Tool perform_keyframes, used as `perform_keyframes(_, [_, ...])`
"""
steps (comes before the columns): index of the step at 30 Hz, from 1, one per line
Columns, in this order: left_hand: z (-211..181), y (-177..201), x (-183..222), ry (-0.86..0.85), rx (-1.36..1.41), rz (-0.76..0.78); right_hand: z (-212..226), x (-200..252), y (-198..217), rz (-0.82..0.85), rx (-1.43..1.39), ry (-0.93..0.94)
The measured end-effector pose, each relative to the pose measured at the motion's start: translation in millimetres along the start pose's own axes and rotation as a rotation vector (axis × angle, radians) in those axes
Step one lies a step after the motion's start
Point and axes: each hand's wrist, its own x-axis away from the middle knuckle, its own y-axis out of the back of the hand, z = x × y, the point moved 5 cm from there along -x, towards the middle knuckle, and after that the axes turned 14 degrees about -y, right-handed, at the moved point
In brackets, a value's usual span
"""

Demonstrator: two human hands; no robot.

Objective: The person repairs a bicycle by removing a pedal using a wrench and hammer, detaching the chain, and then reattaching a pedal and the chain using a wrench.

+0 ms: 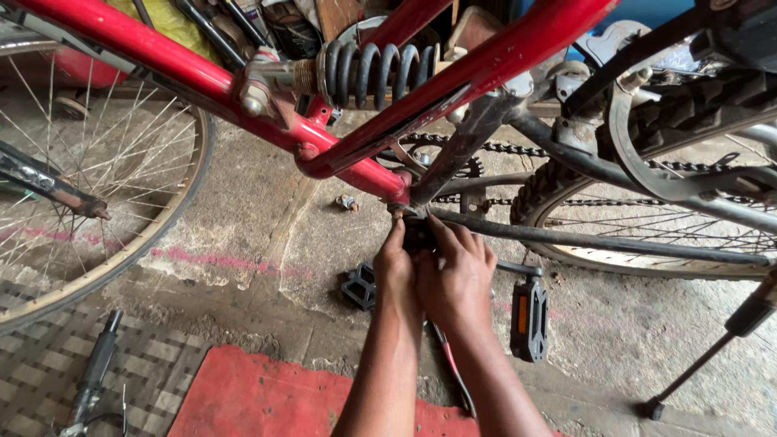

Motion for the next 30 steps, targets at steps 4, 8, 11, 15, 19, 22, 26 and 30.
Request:
perform_keyframes(4, [8.9, 1.4, -0.7, -0.059, 0.074, -0.03, -9.9, -11.5, 2.6, 0.137, -0.076, -0.015])
perform_keyframes(8, [6.1, -7.3, -5.3, -0.062, 0.088, 0.016, -7.8, -13.5, 4.7, 0.116, -0.084, 0.109])
perform_keyframes(11, [-16.1, -1.9, 9.9, -0.017, -0.193, 0.067, -17.7, 23.4, -0.6, 0.021, -0.174, 0.168])
perform_keyframes(15, [-43.2, -10.4, 45.3, -0.016, -0.274, 0.098, -74.2, 92.5, -40.2, 0.115, -0.167, -0.057])
perform_keyframes(19, [-51.0, -19.6, 59.8, -0.092, -0.46, 0.286, -160.5, 126.2, -94.9, 0.433, 0.466, -0.385])
perform_keyframes(22, [-49.1, -2.3, 64.2, -0.082, -0.622, 0.228, -185.3, 133.4, -102.7, 0.459, 0.608, -0.269])
perform_keyframes(26, [-43.4, 45.0, 53.1, -0.024, -0.55, 0.063, -208.7, 133.4, -122.3, 0.624, 0.567, -0.602])
perform_keyframes(30, [-36.0, 117.0, 43.2, 0.003, -0.782, -0.073, -219.5, 138.3, -140.2, 0.606, 0.465, -0.591])
